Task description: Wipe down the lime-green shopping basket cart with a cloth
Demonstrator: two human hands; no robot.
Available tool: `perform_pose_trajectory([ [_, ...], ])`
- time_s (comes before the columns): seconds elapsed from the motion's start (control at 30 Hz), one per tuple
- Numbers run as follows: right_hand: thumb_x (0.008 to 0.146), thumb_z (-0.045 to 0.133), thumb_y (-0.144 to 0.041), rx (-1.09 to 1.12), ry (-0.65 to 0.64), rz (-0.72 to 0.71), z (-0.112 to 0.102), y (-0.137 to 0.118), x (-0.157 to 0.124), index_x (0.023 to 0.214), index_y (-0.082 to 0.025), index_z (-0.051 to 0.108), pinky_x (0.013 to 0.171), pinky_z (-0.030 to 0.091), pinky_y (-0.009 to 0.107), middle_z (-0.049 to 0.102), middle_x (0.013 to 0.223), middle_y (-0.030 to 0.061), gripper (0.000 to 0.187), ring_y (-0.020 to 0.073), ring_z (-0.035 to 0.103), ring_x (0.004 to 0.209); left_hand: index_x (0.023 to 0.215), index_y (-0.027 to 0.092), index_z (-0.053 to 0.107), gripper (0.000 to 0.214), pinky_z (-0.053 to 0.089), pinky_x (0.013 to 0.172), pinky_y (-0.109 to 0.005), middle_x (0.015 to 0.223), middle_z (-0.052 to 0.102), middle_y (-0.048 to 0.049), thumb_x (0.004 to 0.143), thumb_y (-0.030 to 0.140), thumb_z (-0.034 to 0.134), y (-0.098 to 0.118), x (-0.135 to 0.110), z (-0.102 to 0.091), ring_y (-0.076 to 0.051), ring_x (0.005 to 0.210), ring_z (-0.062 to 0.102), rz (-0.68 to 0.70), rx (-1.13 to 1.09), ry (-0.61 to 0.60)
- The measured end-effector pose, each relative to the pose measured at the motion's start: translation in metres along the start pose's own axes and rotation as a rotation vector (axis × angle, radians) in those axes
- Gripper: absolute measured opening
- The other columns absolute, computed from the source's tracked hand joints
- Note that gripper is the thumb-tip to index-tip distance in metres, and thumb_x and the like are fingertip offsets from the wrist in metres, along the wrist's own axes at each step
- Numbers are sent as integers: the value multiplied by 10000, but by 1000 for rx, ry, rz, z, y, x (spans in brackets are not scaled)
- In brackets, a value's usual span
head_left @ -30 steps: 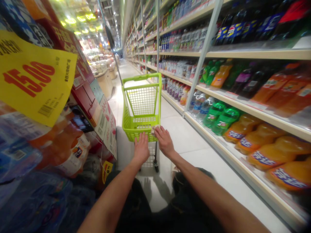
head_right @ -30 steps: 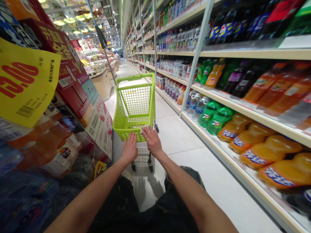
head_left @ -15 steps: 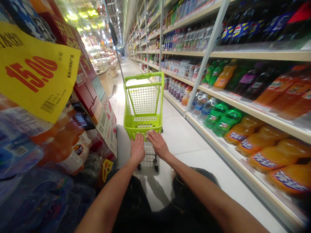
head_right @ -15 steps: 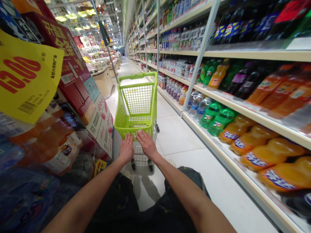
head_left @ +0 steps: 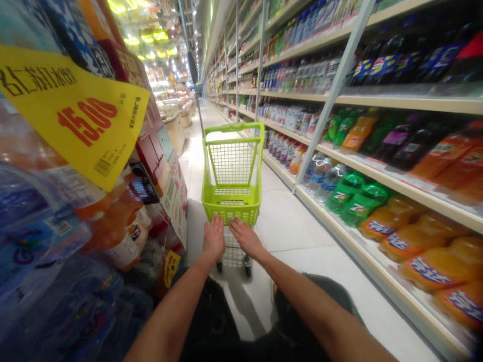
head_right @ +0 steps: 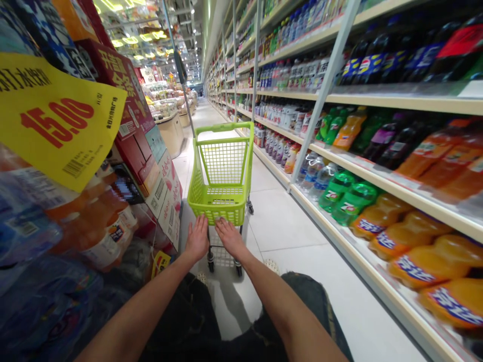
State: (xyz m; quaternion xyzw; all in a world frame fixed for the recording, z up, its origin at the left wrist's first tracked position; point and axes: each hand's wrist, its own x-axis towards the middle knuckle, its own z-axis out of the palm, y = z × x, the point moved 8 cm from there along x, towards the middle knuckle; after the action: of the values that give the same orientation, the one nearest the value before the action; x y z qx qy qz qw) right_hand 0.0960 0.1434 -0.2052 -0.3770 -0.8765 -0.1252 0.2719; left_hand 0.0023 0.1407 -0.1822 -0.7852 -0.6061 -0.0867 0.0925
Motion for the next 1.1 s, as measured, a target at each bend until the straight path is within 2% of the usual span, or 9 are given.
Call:
perform_pose_trajectory([
  [0.13, 817, 347, -34, 19, 73, -12, -17, -12, 26, 1198, -137, 547, 989, 381, 455, 521, 1288, 122, 443, 218, 331, 1300, 1368, 66, 288, 680, 180, 1091, -488, 1474, 238, -134, 696, 75, 397, -12, 0, -6, -241, 1365, 175, -32, -38, 11],
  [0.23, 831, 346, -43, 34, 169, -37, -39, -21, 60, 1233, -138, 520, 1032, 334, 446, 461, 1348, 106, 449, 218, 258, 1336, 1378, 58, 267, 716, 183, 1090, -488, 1468, 251, -143, 672, 46, 391, -27, -1, -7, -245, 1366, 171, -125, -60, 9],
  [0.3, 840, 345, -43, 28, 173, -45, -43, -23, 75, 1232, -136, 521, 1035, 328, 446, 463, 1346, 107, 440, 216, 252, 1339, 1385, 62, 254, 734, 180, 1091, -490, 1468, 252, -141, 663, 31, 385, -35, -2, -7, -246, 1367, 169, -175, -70, -4],
  [0.53, 860, 374, -70, 18, 40, -85, -13, -30, 64, 1171, -146, 567, 980, 389, 442, 523, 1286, 123, 374, 215, 341, 1297, 1380, 75, 273, 714, 186, 1086, -494, 1473, 233, -142, 678, 40, 395, -48, -1, -13, -249, 1366, 172, -194, -75, -32],
  [0.63, 858, 375, -73, 52, 21, -132, -21, -31, 65, 1147, -153, 582, 961, 411, 423, 557, 1247, 116, 365, 203, 380, 1269, 1377, 73, 279, 676, 195, 1086, -481, 1477, 222, -140, 709, 57, 381, -47, 12, -24, -247, 1367, 168, -173, -67, 9],
  [0.7, 854, 368, -69, 63, 94, -88, -41, -20, 71, 1192, -142, 549, 994, 381, 414, 523, 1286, 113, 391, 203, 340, 1292, 1385, 93, 267, 672, 192, 1089, -473, 1487, 204, -121, 723, 68, 376, -43, 25, -31, -238, 1370, 156, -128, -51, 22],
  [0.8, 837, 368, -53, 19, 140, 111, -67, 15, 78, 1220, -106, 523, 1026, 336, 413, 496, 1307, 136, 417, 230, 338, 1286, 1393, 137, 254, 699, 176, 1081, -513, 1490, 209, -97, 711, 74, 397, -33, 43, -35, -245, 1372, 141, -56, -21, -56],
  [0.97, 797, 386, -30, -63, -92, 235, -64, 52, 63, 1188, -145, 541, 937, 391, 415, 564, 1216, 136, 435, 248, 493, 1118, 1378, 148, 280, 671, 191, 1049, -578, 1455, 298, -117, 721, 93, 405, -23, 47, -46, -271, 1352, 200, -53, -41, -134],
  [1.1, 798, 367, -27, -139, -57, 285, -70, 63, 37, 1191, -167, 534, 985, 305, 491, 556, 1230, 126, 450, 271, 467, 1144, 1385, 144, 263, 713, 188, 1042, -589, 1457, 291, -123, 696, 113, 446, -8, 33, -52, -288, 1345, 208, 1, -42, -166],
])
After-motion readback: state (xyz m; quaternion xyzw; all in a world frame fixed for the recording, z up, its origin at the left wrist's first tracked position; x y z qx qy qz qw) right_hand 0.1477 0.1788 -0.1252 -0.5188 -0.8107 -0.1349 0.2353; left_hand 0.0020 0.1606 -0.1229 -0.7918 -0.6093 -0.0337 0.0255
